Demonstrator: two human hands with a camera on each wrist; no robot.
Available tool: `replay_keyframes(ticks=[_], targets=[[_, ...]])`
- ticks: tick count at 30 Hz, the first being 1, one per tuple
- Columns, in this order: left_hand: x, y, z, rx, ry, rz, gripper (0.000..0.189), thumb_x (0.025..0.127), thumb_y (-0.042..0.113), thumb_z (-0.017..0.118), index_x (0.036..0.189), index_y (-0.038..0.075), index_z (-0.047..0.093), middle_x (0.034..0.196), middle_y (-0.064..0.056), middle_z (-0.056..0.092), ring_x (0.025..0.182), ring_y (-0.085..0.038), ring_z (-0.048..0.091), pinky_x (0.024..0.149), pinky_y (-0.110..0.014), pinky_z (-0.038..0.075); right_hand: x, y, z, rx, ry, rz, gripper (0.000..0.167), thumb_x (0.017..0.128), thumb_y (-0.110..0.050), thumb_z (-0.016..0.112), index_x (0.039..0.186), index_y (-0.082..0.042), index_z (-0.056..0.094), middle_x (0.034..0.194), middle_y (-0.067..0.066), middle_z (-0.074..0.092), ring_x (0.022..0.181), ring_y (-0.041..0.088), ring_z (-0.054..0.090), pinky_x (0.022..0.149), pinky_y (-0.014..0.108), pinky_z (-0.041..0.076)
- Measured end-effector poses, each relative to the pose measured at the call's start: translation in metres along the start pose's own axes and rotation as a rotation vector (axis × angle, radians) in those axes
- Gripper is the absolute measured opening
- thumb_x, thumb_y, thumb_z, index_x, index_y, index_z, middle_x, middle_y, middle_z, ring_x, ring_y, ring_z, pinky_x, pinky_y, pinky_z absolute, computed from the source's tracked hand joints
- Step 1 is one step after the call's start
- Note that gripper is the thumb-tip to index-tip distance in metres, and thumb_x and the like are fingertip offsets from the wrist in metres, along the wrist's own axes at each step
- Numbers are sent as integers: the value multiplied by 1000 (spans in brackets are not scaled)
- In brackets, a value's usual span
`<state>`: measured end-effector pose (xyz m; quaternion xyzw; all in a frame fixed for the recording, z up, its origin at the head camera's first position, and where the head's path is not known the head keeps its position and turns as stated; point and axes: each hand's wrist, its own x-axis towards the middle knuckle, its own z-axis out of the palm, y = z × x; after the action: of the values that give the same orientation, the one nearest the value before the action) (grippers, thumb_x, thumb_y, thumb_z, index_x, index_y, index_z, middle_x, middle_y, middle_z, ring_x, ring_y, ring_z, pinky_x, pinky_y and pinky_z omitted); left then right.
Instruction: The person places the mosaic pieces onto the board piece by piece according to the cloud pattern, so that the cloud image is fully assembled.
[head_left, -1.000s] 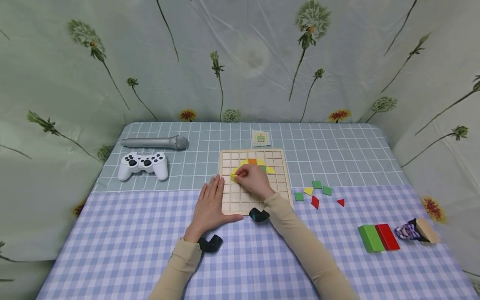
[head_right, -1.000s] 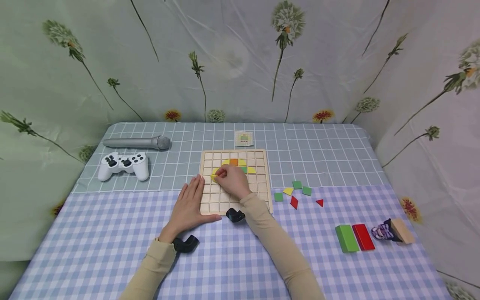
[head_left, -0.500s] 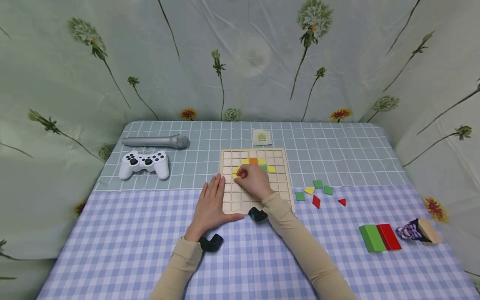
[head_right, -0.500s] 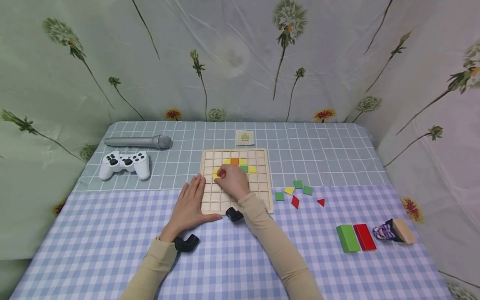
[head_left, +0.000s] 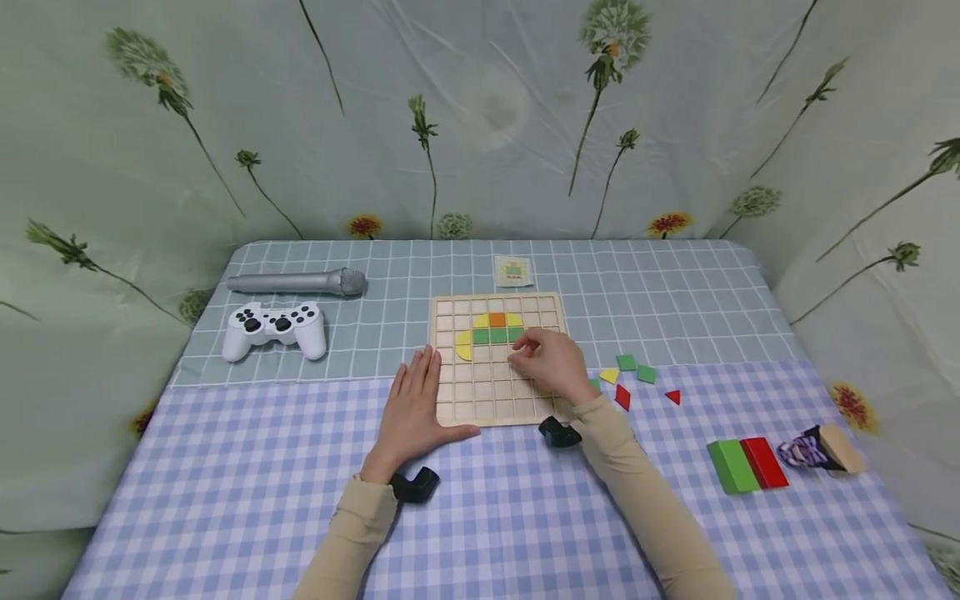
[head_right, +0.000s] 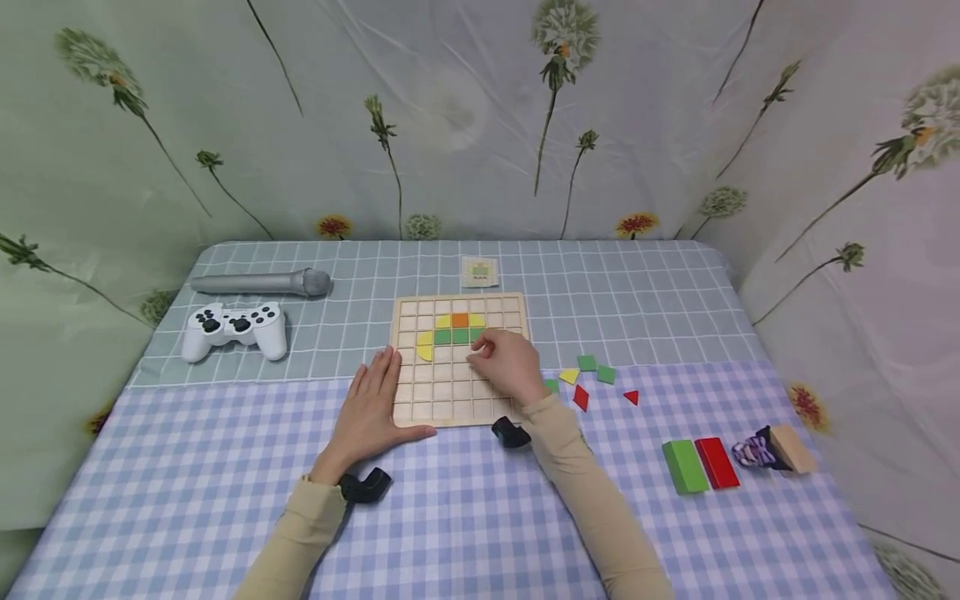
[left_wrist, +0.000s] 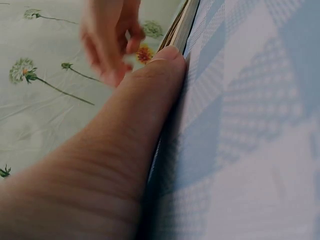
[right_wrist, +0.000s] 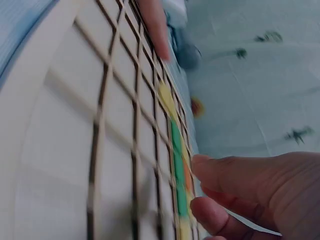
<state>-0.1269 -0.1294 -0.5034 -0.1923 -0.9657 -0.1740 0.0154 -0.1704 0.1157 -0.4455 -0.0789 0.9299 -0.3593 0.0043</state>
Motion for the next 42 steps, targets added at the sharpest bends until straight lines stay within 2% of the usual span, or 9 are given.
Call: replay_keyframes(ticks=[5, 9, 15, 22, 29, 33, 37, 42], targets=[[0, -3, -1, -12, 20, 18, 126, 67, 79, 60, 151, 1, 9, 157, -15, 6, 143, -26, 1, 114, -40, -1, -18, 21, -33, -26, 28, 31, 15, 82, -19, 72, 92, -7, 70, 72, -2, 60, 57, 14, 48, 50, 28, 37], [0, -4, 1, -13, 21, 20, 127, 66, 81, 58, 152, 1, 9, 157, -14, 5, 143, -26, 1, 114, -40, -1, -32, 35, -49, -46, -13, 79, 19, 82, -18, 71, 96, -5, 70, 76, 1, 60, 61, 17, 48, 53, 29, 38], [-1, -2, 1, -26, 25, 28, 127, 66, 80, 60, 152, 1, 10, 157, -15, 6, 143, -27, 2, 114, -41, 0, -50, 54, -60, -102, -80, 111, 21, 80, -14, 74, 98, -3, 71, 79, 3, 58, 70, 19, 50, 59, 31, 41], [0, -2, 1, -21, 23, 23, 126, 67, 79, 60, 152, 1, 9, 157, -14, 6, 143, -27, 2, 114, -40, -1, -62, 65, -62, -134, -92, 54, 20, 76, -9, 76, 94, -2, 72, 78, 3, 55, 71, 19, 51, 61, 32, 42], [0, 0, 1, -15, 9, 11, 127, 66, 80, 59, 152, 1, 9, 157, -14, 5, 143, -27, 1, 114, -40, -1, -64, 67, -60, -158, -32, 46, 20, 73, -10, 80, 88, -5, 67, 78, 3, 57, 68, 18, 51, 58, 32, 42], [0, 1, 0, -17, 10, 15, 126, 67, 78, 61, 151, 1, 9, 157, -15, 6, 143, -26, 1, 114, -40, -1, -64, 63, -61, -140, -22, 75, 19, 75, -11, 78, 82, -9, 61, 74, 0, 59, 64, 16, 52, 53, 31, 40], [-1, 2, 0, -19, 9, 18, 125, 67, 77, 62, 151, 0, 9, 157, -15, 7, 143, -27, 1, 114, -40, -1, -60, 56, -61, -148, 14, 87, 16, 77, -14, 75, 81, -12, 60, 72, -3, 57, 56, 14, 47, 47, 29, 35], [-1, 2, -1, -14, 9, 12, 126, 67, 78, 61, 151, 0, 10, 157, -15, 7, 143, -26, 1, 114, -40, -1, -47, 37, -54, -93, 82, 21, 13, 79, -13, 75, 83, -11, 62, 75, -2, 60, 53, 13, 44, 45, 29, 35]])
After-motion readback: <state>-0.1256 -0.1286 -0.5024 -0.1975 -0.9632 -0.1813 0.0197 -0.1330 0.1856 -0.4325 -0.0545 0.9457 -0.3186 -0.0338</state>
